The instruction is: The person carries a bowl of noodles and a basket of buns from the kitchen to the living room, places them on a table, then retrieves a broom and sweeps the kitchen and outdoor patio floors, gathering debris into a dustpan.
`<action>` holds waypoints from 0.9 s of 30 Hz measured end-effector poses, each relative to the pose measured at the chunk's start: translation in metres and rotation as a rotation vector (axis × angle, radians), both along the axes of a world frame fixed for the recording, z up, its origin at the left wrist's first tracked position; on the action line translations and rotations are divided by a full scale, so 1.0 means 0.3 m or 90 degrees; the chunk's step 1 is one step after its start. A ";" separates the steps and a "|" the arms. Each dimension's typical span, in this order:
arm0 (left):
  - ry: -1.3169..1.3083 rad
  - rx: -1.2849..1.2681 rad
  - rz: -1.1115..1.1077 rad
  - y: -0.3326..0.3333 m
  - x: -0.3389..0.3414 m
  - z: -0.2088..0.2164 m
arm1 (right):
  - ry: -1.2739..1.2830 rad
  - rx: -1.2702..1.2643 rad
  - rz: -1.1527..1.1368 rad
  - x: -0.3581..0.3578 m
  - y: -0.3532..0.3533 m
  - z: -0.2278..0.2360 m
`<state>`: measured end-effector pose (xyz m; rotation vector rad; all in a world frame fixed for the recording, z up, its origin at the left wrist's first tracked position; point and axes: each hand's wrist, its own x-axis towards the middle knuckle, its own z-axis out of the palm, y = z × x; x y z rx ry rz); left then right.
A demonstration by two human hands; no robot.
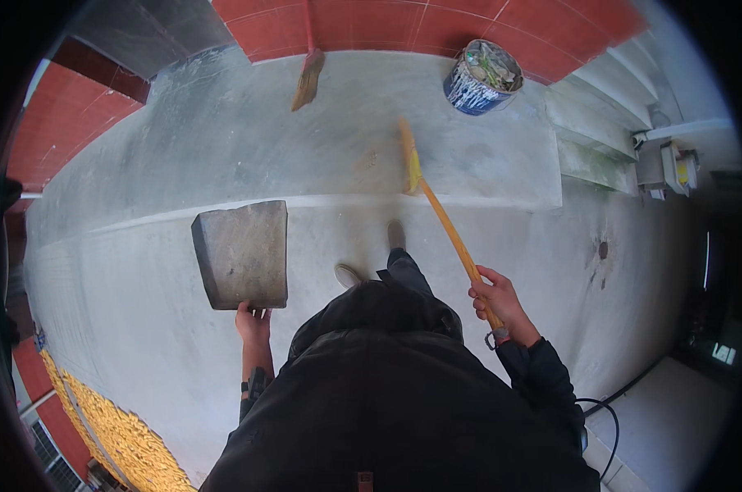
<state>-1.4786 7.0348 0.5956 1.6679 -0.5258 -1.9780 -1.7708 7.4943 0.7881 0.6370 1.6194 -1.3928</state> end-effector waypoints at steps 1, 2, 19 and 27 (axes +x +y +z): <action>0.004 0.001 0.006 0.002 0.007 -0.007 | 0.022 0.016 0.018 -0.010 -0.002 0.001; 0.007 -0.002 0.021 0.004 0.012 -0.014 | 0.042 0.037 0.034 -0.022 -0.008 -0.009; -0.045 0.006 0.143 0.072 0.030 -0.073 | 0.002 -0.025 0.060 -0.164 -0.301 -0.246; -0.029 0.013 0.147 0.106 0.029 -0.090 | 0.213 0.184 0.307 -0.394 -0.283 -0.374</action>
